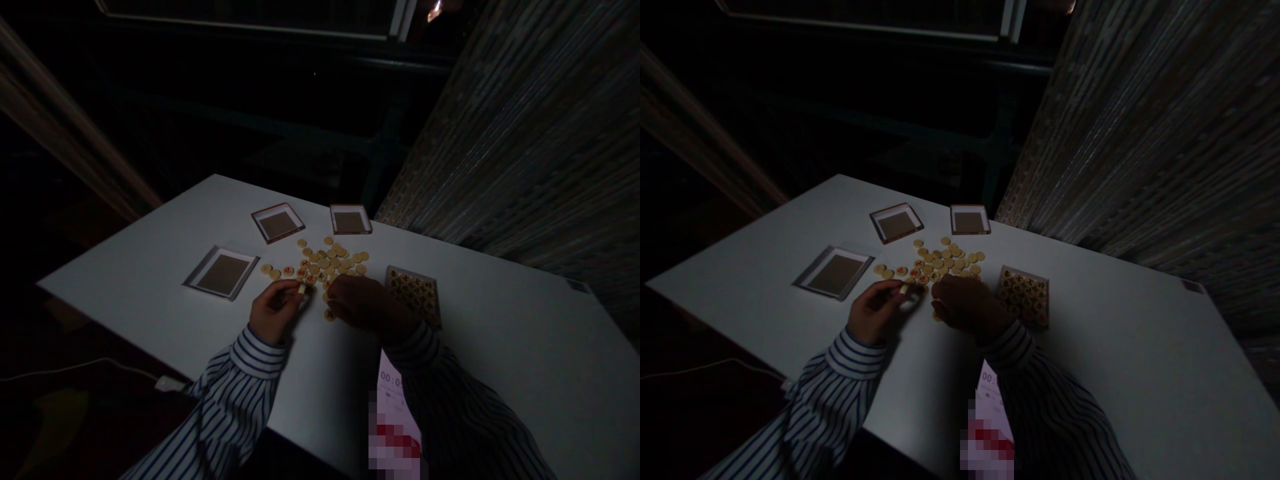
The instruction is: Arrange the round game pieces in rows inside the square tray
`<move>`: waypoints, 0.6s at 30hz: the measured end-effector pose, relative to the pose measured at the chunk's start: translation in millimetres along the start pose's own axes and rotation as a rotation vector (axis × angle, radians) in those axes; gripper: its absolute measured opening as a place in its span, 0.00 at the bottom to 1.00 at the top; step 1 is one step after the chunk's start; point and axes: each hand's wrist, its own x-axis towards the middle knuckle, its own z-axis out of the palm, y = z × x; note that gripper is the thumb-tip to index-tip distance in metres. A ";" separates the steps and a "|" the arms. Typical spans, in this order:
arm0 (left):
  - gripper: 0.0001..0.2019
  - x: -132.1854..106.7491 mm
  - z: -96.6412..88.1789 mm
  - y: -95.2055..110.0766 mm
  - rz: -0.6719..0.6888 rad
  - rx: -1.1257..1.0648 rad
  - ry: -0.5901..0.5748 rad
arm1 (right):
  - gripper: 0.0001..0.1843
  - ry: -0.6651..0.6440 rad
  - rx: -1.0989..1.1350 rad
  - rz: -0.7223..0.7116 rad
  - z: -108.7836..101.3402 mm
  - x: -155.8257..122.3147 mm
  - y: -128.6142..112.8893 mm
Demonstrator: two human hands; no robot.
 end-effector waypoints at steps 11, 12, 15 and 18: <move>0.17 3.5 -1.3 -2.9 -0.170 -0.266 0.032 | 0.10 -0.004 0.009 0.013 -0.6 2.1 -2.2; 0.17 3.3 -0.7 -2.6 -0.175 -0.262 0.043 | 0.10 -0.001 0.007 0.013 -1.2 2.4 -2.9; 0.15 3.0 0.2 -1.1 -0.177 -0.244 0.043 | 0.09 0.007 0.003 -0.002 -2.0 3.3 -3.9; 0.14 3.6 0.2 0.5 -0.193 -0.264 0.024 | 0.09 0.016 -0.012 -0.008 -1.8 3.4 -3.6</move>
